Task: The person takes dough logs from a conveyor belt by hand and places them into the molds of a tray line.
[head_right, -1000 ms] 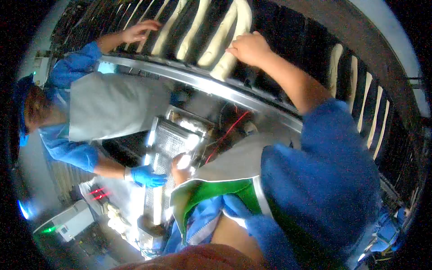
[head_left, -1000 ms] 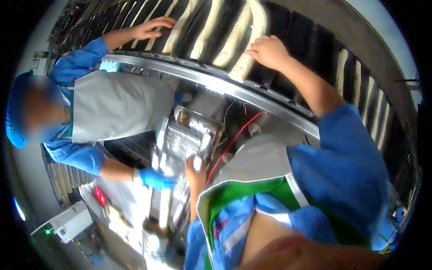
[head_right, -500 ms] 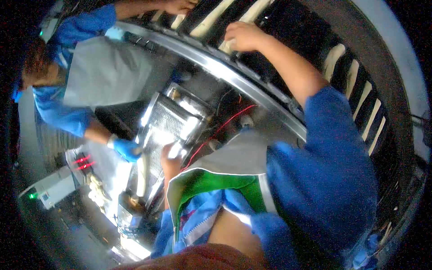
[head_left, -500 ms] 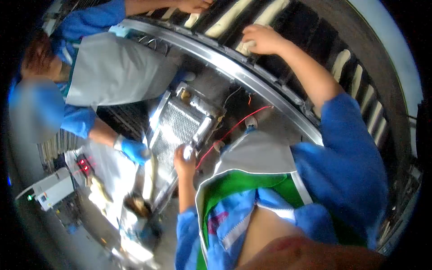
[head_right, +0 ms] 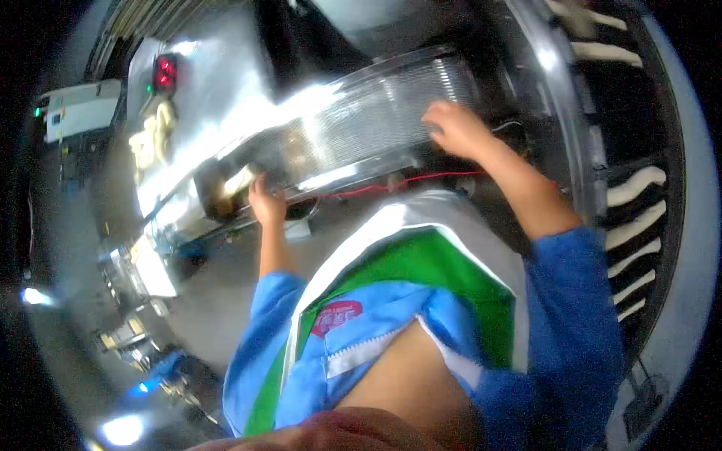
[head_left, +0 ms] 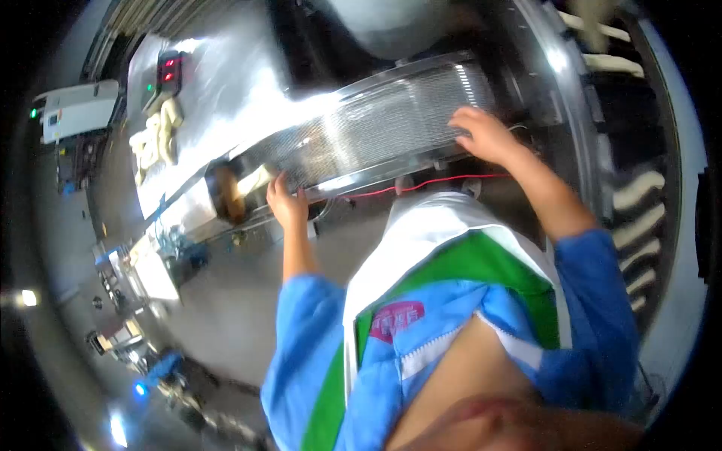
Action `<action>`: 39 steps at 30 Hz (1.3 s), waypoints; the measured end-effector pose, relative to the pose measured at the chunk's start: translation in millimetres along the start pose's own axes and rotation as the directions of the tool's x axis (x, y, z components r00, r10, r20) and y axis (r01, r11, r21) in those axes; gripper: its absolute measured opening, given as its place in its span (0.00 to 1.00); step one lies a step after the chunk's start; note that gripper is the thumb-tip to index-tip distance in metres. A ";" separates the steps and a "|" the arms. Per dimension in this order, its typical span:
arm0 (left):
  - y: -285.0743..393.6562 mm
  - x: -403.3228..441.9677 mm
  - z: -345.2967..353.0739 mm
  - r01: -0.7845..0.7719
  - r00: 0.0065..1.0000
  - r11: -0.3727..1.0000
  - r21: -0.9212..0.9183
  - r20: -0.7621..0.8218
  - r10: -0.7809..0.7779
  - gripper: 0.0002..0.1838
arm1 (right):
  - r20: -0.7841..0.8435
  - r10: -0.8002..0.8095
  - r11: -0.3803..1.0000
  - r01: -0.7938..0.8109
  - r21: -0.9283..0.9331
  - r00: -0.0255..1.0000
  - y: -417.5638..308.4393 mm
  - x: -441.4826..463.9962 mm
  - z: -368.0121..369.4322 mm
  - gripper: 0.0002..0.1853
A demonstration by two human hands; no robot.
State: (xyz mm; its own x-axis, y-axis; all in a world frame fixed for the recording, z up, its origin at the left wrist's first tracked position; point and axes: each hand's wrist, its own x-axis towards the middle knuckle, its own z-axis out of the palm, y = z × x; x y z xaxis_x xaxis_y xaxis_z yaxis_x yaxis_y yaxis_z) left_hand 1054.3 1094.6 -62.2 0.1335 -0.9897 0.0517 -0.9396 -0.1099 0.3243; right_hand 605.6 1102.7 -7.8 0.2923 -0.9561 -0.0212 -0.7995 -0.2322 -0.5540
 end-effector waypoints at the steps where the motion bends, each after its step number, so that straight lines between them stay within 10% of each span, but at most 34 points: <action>1: -8.2 15.9 -2.3 0.020 1.000 1.000 0.010 -0.021 -0.020 0.27 | 0.039 0.030 0.999 -0.031 0.045 0.999 -5.4 19.8 8.3 0.16; 8: -46.4 85.3 -17.8 -0.041 0.990 0.971 0.237 0.141 0.008 0.29 | 0.161 -0.034 0.998 0.024 0.061 0.986 -39.3 88.5 77.5 0.19; 15: -47.9 133.2 33.9 -0.464 0.860 0.856 0.228 0.348 0.374 0.31 | 0.206 0.134 0.989 -0.144 0.034 0.969 -51.8 92.9 78.0 0.19; 18: -22.5 129.5 26.8 -0.579 0.804 0.784 0.224 0.316 0.504 0.29 | 0.025 0.191 0.973 -0.192 0.127 0.981 -36.7 40.8 51.9 0.17; 20: 17.5 122.9 -4.0 -0.481 0.809 0.834 0.269 0.503 0.304 0.28 | -0.116 0.302 0.948 -0.286 0.137 0.946 -27.3 3.1 39.7 0.17; 25: -1.3 155.9 -17.3 -0.437 0.867 0.887 0.149 0.330 0.372 0.23 | -0.614 0.458 0.854 -0.511 0.101 0.643 2.6 -110.4 -16.8 0.15; 31: 59.6 161.0 -164.7 -0.325 0.945 0.935 -0.138 -0.003 0.328 0.17 | -0.775 0.580 0.623 -0.750 0.223 0.251 -26.0 -252.3 -72.0 0.14; 34: 152.4 127.5 -247.8 -0.560 0.824 0.788 -0.258 -0.272 0.496 0.18 | -0.799 0.595 0.547 -0.774 0.318 0.093 -40.3 -303.4 -93.9 0.14; 36: 203.0 115.6 -281.0 -0.509 0.832 0.783 -0.356 -0.435 0.344 0.23 | -0.778 0.629 0.493 -0.769 0.407 -0.008 -43.9 -342.5 -102.5 0.15; 39: 297.0 96.8 -311.4 -0.583 0.809 0.471 -0.662 -0.525 0.263 0.28 | -0.850 0.526 0.442 -0.867 0.230 0.043 -53.0 -374.8 -113.5 0.16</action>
State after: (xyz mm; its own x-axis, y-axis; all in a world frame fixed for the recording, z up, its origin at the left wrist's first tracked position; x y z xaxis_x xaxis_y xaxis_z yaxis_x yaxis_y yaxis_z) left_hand 886.3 994.7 333.2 0.0265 -0.7817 0.6230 -0.3117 0.5857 0.7482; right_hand 478.9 1453.0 123.9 -0.8537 -0.3149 0.4148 -0.4862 0.7672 -0.4183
